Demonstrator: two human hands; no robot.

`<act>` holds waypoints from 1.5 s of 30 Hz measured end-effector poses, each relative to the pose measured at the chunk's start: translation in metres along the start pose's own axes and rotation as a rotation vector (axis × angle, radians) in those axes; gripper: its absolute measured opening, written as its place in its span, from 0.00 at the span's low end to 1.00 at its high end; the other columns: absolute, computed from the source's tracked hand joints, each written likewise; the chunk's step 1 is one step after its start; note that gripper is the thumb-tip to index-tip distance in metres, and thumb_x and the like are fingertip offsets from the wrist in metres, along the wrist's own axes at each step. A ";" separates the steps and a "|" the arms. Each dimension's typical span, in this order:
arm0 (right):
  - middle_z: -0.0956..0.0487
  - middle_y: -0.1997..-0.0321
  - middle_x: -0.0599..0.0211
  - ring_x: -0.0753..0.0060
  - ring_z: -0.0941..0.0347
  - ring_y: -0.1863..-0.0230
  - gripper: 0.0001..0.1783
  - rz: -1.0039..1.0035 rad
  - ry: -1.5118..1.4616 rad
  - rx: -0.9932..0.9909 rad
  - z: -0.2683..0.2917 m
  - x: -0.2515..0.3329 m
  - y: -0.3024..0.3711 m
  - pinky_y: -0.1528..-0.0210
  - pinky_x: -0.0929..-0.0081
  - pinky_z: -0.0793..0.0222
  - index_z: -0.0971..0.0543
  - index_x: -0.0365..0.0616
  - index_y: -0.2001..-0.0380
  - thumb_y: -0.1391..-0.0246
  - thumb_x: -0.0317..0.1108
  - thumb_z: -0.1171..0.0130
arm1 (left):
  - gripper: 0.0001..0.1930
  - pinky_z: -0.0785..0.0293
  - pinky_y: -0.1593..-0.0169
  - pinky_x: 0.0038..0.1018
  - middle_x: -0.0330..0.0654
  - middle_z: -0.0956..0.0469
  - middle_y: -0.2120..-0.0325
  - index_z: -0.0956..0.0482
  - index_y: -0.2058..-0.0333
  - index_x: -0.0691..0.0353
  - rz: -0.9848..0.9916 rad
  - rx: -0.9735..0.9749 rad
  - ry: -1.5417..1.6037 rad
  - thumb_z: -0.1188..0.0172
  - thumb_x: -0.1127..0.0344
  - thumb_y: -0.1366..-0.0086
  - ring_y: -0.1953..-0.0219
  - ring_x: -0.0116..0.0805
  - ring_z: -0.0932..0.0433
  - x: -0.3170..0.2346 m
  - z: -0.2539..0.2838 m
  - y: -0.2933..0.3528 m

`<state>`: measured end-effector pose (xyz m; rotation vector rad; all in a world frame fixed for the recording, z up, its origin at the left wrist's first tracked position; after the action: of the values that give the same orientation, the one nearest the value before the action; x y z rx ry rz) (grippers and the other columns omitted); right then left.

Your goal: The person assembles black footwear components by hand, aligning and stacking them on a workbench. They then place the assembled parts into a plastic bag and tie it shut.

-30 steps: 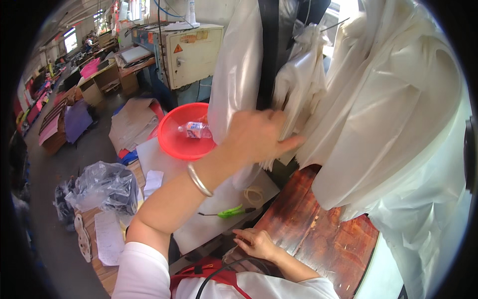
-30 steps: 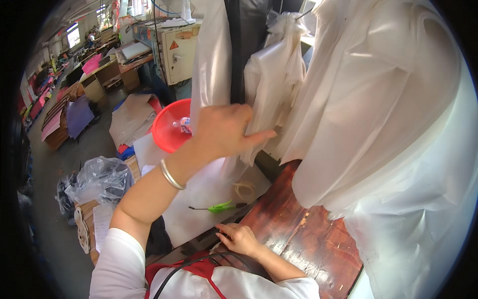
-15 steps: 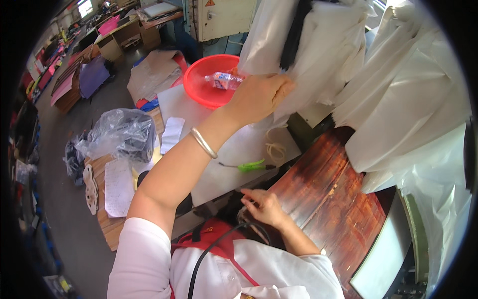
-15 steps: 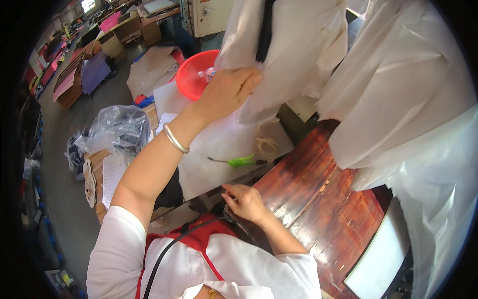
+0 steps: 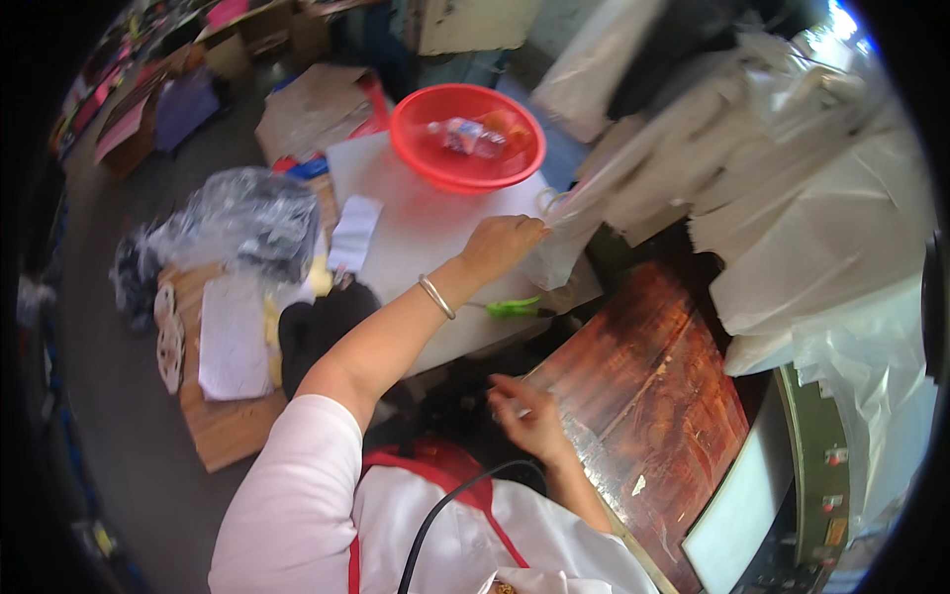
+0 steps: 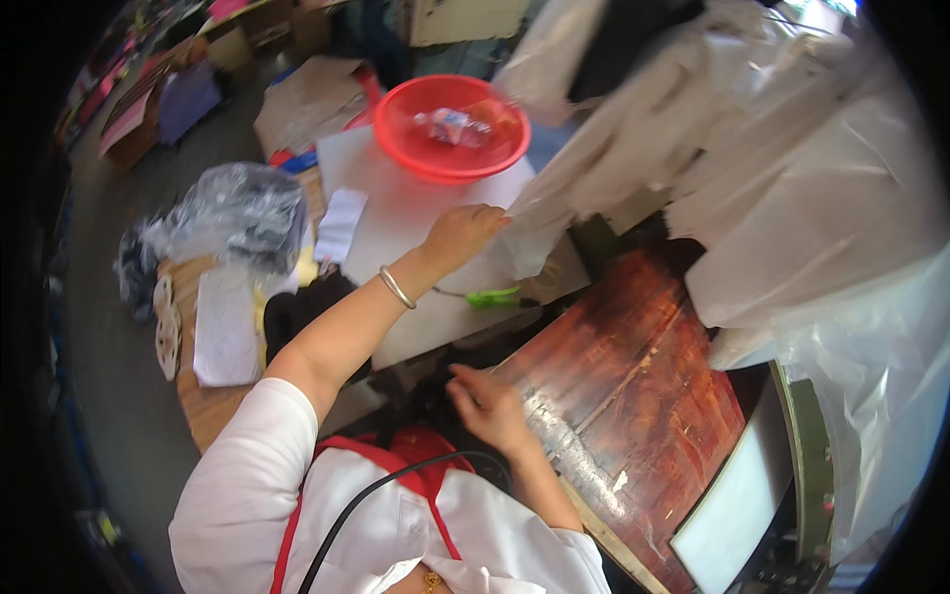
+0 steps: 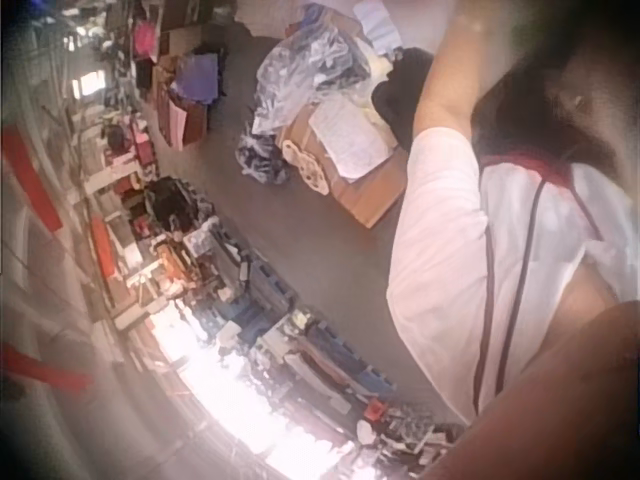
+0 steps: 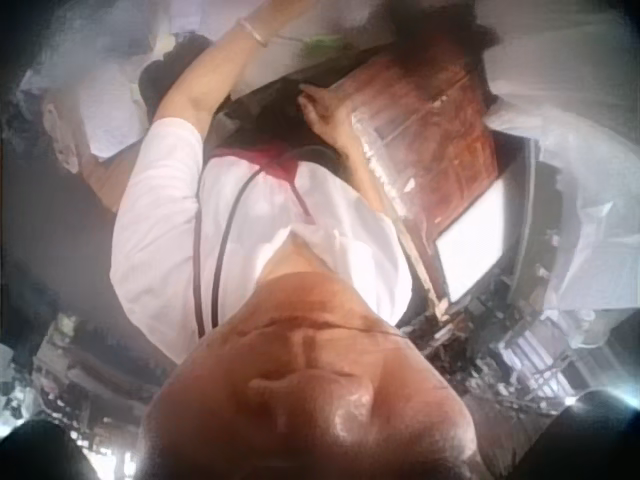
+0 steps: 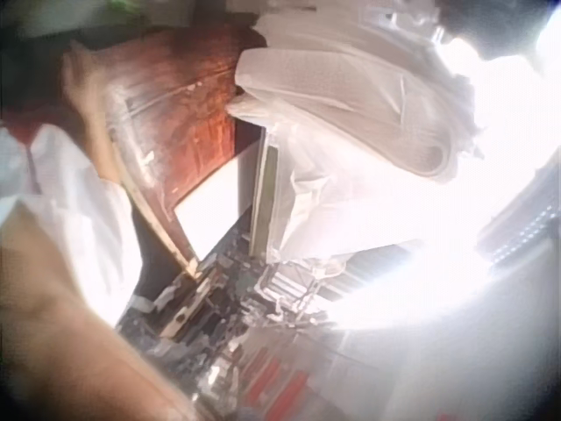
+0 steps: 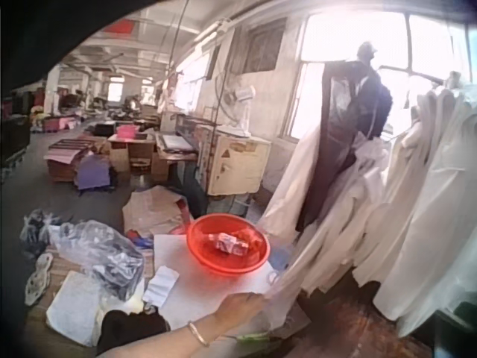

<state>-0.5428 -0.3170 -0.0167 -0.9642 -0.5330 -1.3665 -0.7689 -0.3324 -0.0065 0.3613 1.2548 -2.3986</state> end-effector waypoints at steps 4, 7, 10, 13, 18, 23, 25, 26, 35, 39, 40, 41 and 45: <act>0.19 0.65 0.63 0.73 0.23 0.62 0.15 -0.240 -0.173 -0.245 0.022 -0.025 0.014 0.56 0.77 0.29 0.22 0.37 0.55 0.44 0.31 0.41 | 0.04 0.27 0.72 0.36 0.46 0.23 0.77 0.23 0.72 0.60 -0.055 0.183 0.062 0.46 0.69 0.39 0.74 0.44 0.22 -0.033 0.024 0.117; 0.26 0.49 0.61 0.70 0.30 0.49 0.24 -0.019 -0.219 -0.602 0.034 -0.015 -0.001 0.48 0.76 0.35 0.33 0.34 0.43 0.40 0.33 0.45 | 0.05 0.25 0.74 0.35 0.42 0.22 0.78 0.21 0.70 0.57 0.054 0.242 0.157 0.41 0.65 0.45 0.76 0.41 0.21 -0.095 0.059 0.202; 0.42 0.33 0.54 0.59 0.43 0.35 0.36 -0.304 -0.416 -0.592 0.008 -0.009 -0.031 0.35 0.63 0.49 0.47 0.37 0.35 0.36 0.51 0.56 | 0.08 0.26 0.75 0.35 0.41 0.23 0.78 0.21 0.70 0.57 0.197 0.226 0.405 0.44 0.60 0.37 0.77 0.43 0.22 -0.134 0.096 0.248; 0.44 0.32 0.56 0.57 0.46 0.33 0.42 -0.398 -0.739 -0.428 -0.048 0.035 -0.067 0.33 0.59 0.51 0.47 0.42 0.34 0.40 0.60 0.57 | 0.13 0.29 0.75 0.39 0.44 0.23 0.79 0.22 0.72 0.56 0.241 0.251 0.442 0.47 0.55 0.35 0.75 0.46 0.23 -0.136 0.128 0.264; 0.33 0.40 0.59 0.66 0.32 0.45 0.33 -0.204 -0.589 -0.065 -0.151 0.134 -0.083 0.47 0.70 0.33 0.42 0.42 0.35 0.38 0.43 0.49 | 0.14 0.29 0.72 0.38 0.48 0.23 0.80 0.22 0.74 0.60 0.470 0.217 0.454 0.47 0.57 0.36 0.76 0.52 0.24 -0.155 0.200 0.313; 0.24 0.52 0.67 0.86 0.33 0.68 0.29 0.282 -0.495 0.816 -0.254 0.203 -0.040 0.68 0.88 0.38 0.36 0.39 0.39 0.38 0.43 0.48 | 0.11 0.26 0.67 0.33 0.48 0.21 0.73 0.19 0.68 0.62 1.032 -0.144 0.097 0.45 0.61 0.36 0.71 0.45 0.21 -0.136 0.354 0.400; 0.34 0.37 0.56 0.67 0.39 0.37 0.31 0.274 -0.530 1.118 -0.286 0.215 -0.006 0.37 0.70 0.44 0.39 0.32 0.38 0.37 0.42 0.51 | 0.12 0.26 0.64 0.31 0.49 0.20 0.68 0.20 0.63 0.63 1.070 -0.488 -0.093 0.42 0.61 0.38 0.68 0.41 0.20 -0.145 0.414 0.429; 0.28 0.43 0.60 0.71 0.30 0.49 0.32 0.371 -0.560 1.167 -0.306 0.226 0.013 0.46 0.75 0.36 0.37 0.33 0.39 0.36 0.47 0.53 | 0.13 0.26 0.63 0.30 0.49 0.20 0.67 0.21 0.61 0.64 0.910 -0.627 -0.265 0.41 0.61 0.38 0.67 0.40 0.20 -0.154 0.439 0.433; 0.24 0.72 0.59 0.70 0.34 0.78 0.14 0.598 -0.059 0.952 -0.364 0.275 0.050 0.74 0.75 0.37 0.22 0.38 0.55 0.45 0.26 0.44 | 0.09 0.36 0.76 0.19 0.30 0.29 0.83 0.25 0.73 0.65 1.215 -1.111 0.035 0.37 0.67 0.41 0.79 0.18 0.31 -0.159 0.455 0.538; 0.24 0.72 0.58 0.59 0.24 0.72 0.19 0.771 0.050 0.557 -0.352 0.284 0.039 0.71 0.70 0.27 0.22 0.37 0.59 0.59 0.26 0.34 | 0.06 0.29 0.74 0.21 0.35 0.25 0.79 0.22 0.72 0.66 1.352 -0.989 0.581 0.39 0.69 0.40 0.78 0.23 0.27 -0.155 0.429 0.565; 0.24 0.72 0.58 0.59 0.24 0.73 0.20 0.828 -0.004 0.512 -0.349 0.287 0.040 0.72 0.70 0.28 0.22 0.37 0.59 0.60 0.26 0.33 | 0.05 0.28 0.73 0.21 0.36 0.24 0.78 0.21 0.71 0.67 1.301 -0.980 0.803 0.39 0.70 0.40 0.77 0.25 0.26 -0.155 0.421 0.565; 0.24 0.72 0.58 0.59 0.24 0.73 0.21 0.867 -0.031 0.515 -0.350 0.288 0.041 0.72 0.71 0.28 0.22 0.37 0.59 0.61 0.27 0.33 | 0.05 0.26 0.72 0.22 0.38 0.23 0.77 0.20 0.69 0.68 1.248 -0.962 1.022 0.40 0.72 0.39 0.77 0.26 0.25 -0.154 0.412 0.563; 0.23 0.64 0.58 0.58 0.24 0.68 0.23 0.920 0.017 0.500 -0.363 0.290 0.036 0.69 0.68 0.28 0.22 0.40 0.59 0.63 0.31 0.32 | 0.03 0.27 0.71 0.21 0.41 0.22 0.77 0.20 0.68 0.67 1.193 -1.089 0.993 0.39 0.74 0.40 0.77 0.28 0.24 -0.138 0.417 0.570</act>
<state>-0.5325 -0.7816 0.0136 -0.6397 -0.3175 -0.3818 -0.3974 -0.9363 -0.1273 1.4394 1.7087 -0.3311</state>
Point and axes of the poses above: each hand's wrist, its own y-axis away from the middle knuckle, its own z-axis out of the back of the hand, x = y × z, the point moved 6 cm from there along -y, towards the middle knuckle
